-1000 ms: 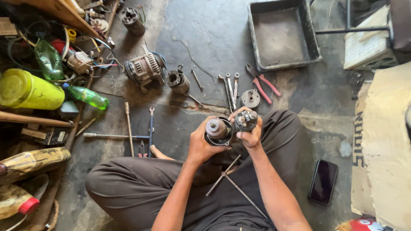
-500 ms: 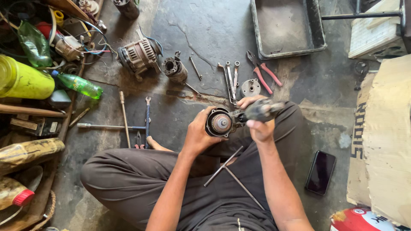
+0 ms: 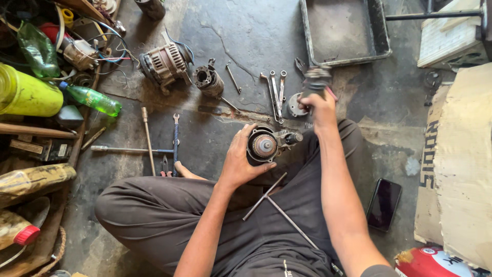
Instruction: The person sits on the workshop floor disassembling a starter motor. They use a wrench to loosen bolts on the motor housing, use pliers on a component, then pull the drive-end assembly out of the housing and separate the parts on the floor.
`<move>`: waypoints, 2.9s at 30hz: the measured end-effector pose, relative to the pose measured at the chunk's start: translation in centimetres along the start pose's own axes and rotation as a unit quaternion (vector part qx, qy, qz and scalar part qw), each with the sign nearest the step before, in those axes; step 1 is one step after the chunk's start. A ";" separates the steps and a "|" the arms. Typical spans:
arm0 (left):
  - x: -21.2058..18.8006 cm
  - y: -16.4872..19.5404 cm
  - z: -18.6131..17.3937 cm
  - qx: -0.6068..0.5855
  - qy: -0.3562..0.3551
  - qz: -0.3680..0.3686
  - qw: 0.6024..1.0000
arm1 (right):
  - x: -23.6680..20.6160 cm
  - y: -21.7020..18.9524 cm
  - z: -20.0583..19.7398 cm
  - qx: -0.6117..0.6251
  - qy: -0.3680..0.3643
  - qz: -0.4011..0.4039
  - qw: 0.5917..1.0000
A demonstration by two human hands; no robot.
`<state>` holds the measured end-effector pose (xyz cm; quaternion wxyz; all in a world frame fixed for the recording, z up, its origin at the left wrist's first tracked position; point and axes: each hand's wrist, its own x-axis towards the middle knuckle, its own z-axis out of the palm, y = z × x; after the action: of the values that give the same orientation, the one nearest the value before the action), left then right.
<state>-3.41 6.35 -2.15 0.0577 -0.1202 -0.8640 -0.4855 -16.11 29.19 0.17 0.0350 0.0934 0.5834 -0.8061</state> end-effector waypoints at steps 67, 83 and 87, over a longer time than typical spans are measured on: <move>1.8 2.7 -0.1 -0.101 0.033 0.028 0.994 | -7.9 6.4 -5.9 -0.147 0.050 -0.092 0.984; 2.3 2.2 1.7 -0.633 0.167 -0.094 0.750 | -12.9 4.0 -1.5 -0.106 -0.205 -0.092 0.968; 3.1 2.1 1.9 -0.786 0.119 -0.161 0.585 | -13.7 2.2 2.9 -0.141 -0.159 -0.122 0.969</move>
<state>-5.77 9.47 -0.70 -0.0358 0.0810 -0.1357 -0.9868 -2.69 25.01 1.65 0.0415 -0.1140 0.6852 -0.7182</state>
